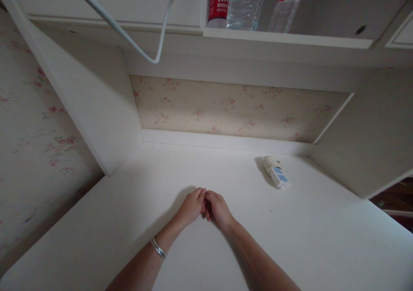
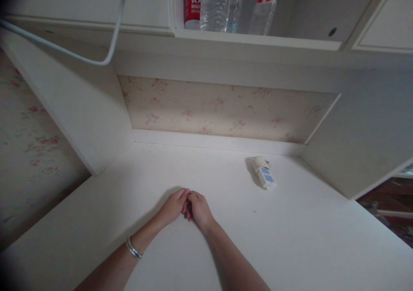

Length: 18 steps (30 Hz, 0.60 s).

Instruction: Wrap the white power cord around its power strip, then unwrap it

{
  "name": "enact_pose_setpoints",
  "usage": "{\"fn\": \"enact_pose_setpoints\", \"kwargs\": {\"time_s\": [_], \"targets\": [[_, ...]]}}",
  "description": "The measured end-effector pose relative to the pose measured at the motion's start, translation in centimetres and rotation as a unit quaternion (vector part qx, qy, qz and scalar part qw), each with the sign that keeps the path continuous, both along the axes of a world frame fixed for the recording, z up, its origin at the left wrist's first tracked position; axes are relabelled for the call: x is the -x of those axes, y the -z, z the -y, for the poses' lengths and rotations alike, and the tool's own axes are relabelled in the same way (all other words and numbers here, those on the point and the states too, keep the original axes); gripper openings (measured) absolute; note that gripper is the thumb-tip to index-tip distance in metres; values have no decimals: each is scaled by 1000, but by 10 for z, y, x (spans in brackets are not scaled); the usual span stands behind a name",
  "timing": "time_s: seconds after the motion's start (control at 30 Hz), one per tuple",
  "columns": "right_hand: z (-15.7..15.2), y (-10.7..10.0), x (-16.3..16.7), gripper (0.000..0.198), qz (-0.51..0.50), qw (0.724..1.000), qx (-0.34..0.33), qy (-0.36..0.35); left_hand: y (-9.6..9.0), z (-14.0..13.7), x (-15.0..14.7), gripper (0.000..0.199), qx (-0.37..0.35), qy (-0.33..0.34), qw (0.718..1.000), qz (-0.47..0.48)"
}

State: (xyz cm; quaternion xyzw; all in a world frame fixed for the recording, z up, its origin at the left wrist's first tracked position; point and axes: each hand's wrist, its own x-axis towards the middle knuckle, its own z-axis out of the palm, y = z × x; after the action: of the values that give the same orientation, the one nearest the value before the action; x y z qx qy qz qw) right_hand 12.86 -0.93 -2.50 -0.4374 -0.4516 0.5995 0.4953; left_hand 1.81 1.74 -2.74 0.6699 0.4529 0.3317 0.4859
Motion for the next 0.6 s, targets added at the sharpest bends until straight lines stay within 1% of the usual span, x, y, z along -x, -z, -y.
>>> {"fn": "enact_pose_setpoints", "kwargs": {"time_s": [0.4,0.6], "targets": [[-1,1,1,29,-6,1000,7,-3,1,-1,0,43,1,0,1000,-4],[0,0,0,30,-3,1000,-1,-1,1,-1,0,44,-6,-1,1000,-6]]}}
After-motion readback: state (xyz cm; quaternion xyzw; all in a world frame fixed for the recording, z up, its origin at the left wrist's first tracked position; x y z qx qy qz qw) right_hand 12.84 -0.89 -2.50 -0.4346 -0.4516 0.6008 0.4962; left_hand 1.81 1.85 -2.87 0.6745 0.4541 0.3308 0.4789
